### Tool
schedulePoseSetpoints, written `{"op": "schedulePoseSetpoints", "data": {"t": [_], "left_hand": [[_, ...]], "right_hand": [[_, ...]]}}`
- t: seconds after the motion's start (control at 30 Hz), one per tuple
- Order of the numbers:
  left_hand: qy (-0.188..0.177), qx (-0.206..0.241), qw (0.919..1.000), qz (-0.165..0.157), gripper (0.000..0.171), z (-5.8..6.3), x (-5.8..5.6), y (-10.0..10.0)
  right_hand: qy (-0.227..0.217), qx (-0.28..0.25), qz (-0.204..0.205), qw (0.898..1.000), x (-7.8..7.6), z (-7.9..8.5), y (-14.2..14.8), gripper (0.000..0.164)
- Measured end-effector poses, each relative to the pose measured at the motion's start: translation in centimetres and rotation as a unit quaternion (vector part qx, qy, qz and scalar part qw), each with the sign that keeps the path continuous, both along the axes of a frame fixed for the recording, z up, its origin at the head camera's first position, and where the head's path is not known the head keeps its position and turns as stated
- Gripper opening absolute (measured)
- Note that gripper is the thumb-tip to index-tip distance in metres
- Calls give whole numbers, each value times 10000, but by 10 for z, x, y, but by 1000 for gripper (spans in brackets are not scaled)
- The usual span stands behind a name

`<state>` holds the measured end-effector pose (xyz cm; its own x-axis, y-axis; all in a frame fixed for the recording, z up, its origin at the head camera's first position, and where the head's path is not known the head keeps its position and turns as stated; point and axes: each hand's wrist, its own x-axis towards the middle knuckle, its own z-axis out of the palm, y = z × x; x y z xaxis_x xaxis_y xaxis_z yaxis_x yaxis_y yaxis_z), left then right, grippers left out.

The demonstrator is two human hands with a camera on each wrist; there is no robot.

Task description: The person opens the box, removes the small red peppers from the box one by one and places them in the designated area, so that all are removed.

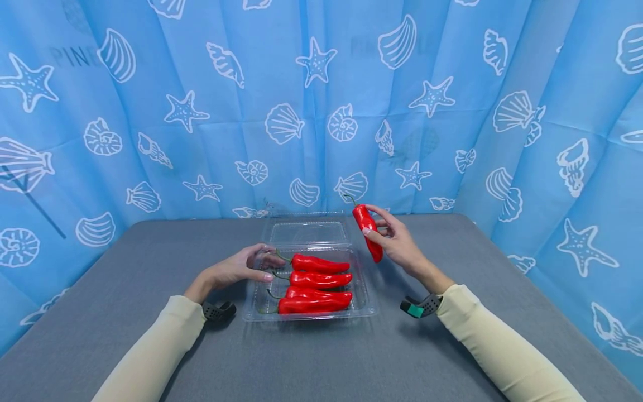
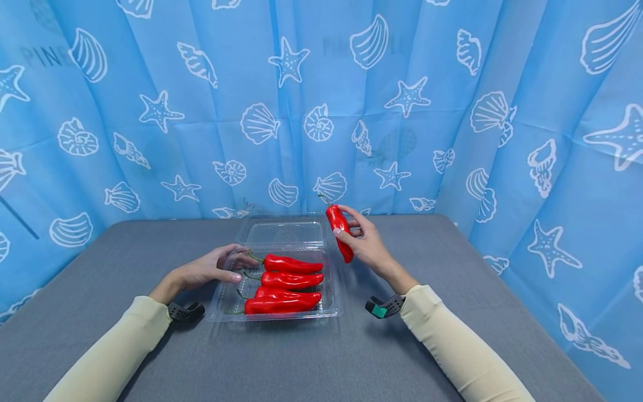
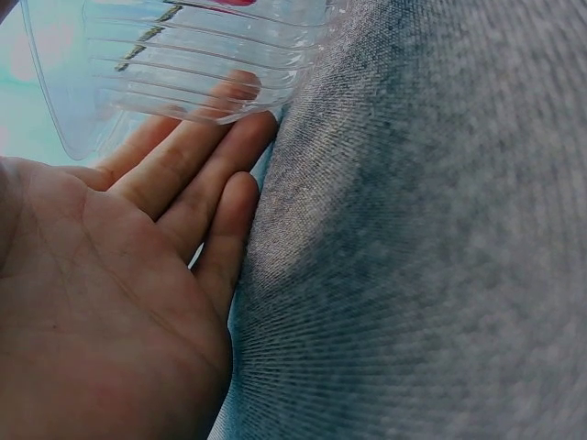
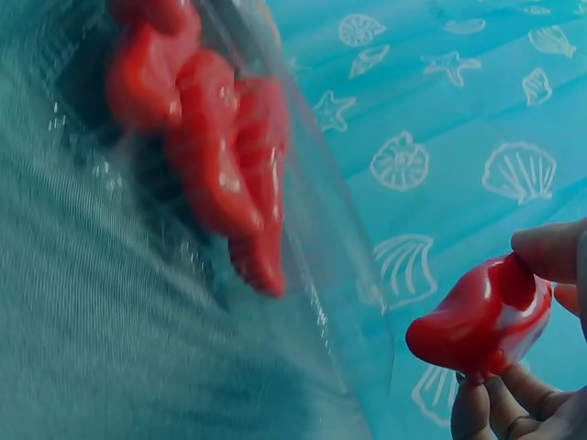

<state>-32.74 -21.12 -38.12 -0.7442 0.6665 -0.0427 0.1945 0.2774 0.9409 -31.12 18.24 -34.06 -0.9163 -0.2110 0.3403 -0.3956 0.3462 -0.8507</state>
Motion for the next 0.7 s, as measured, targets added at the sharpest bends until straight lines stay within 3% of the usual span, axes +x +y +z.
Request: {"op": "schedulePoseSetpoints", "data": {"t": [0.33,0.7], "left_hand": [[-35,22,10000,-21,81,0,0,0],[-34,-32,10000,53,82,1,1,1]], "right_hand": [[-148,208,-445,9987,-9,-16,12,55],[-471,664,-501,9954,-20,-35,22,44]]}}
